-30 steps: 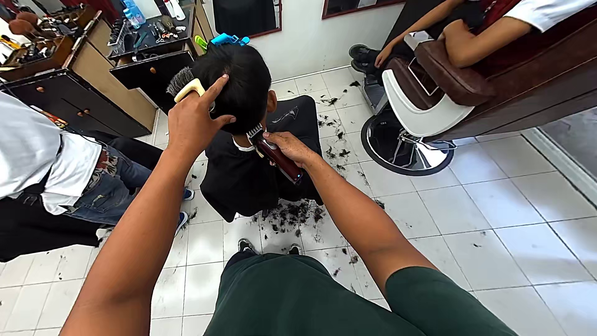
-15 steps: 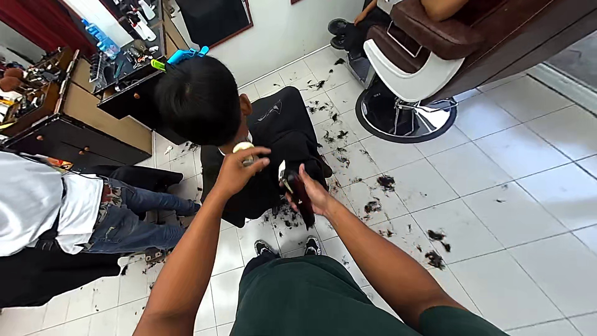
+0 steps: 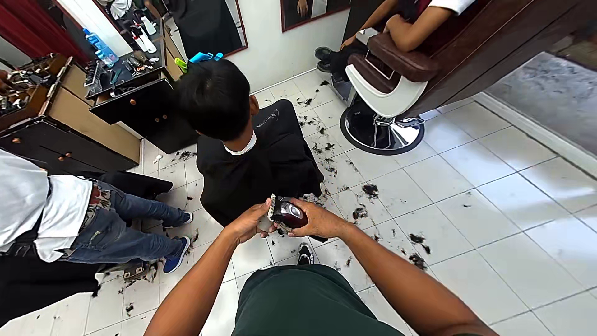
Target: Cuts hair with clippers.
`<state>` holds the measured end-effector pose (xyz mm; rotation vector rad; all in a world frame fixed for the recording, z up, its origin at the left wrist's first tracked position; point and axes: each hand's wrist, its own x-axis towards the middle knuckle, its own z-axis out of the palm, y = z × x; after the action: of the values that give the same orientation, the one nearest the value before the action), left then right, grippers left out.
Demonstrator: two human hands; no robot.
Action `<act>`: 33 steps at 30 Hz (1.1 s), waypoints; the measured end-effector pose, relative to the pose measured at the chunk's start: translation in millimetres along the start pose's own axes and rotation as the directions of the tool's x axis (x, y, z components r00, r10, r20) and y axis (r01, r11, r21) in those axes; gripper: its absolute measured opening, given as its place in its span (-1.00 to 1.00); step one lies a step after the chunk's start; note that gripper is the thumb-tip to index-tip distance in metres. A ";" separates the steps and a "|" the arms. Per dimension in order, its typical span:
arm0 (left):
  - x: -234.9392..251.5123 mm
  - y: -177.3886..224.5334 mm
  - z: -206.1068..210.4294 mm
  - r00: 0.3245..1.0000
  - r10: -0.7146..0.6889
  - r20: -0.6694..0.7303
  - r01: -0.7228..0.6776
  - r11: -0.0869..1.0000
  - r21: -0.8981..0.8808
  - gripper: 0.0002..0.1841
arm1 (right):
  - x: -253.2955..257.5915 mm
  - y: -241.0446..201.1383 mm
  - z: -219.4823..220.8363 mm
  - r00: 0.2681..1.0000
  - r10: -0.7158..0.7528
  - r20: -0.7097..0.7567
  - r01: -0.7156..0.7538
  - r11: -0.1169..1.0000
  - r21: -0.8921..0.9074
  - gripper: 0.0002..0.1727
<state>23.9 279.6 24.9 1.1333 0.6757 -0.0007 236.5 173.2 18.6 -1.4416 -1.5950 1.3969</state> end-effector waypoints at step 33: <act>-172.7 -128.6 -42.3 0.667 0.647 -0.370 -0.695 0.719 0.006 -0.72 | -1.8 -57.1 254.0 0.928 -0.364 -0.074 0.133 0.139 0.981 -0.41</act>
<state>-178.3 200.5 -6.8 1.2057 0.5134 0.9016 -12.0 98.5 -2.1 -0.1778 -0.5368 1.7982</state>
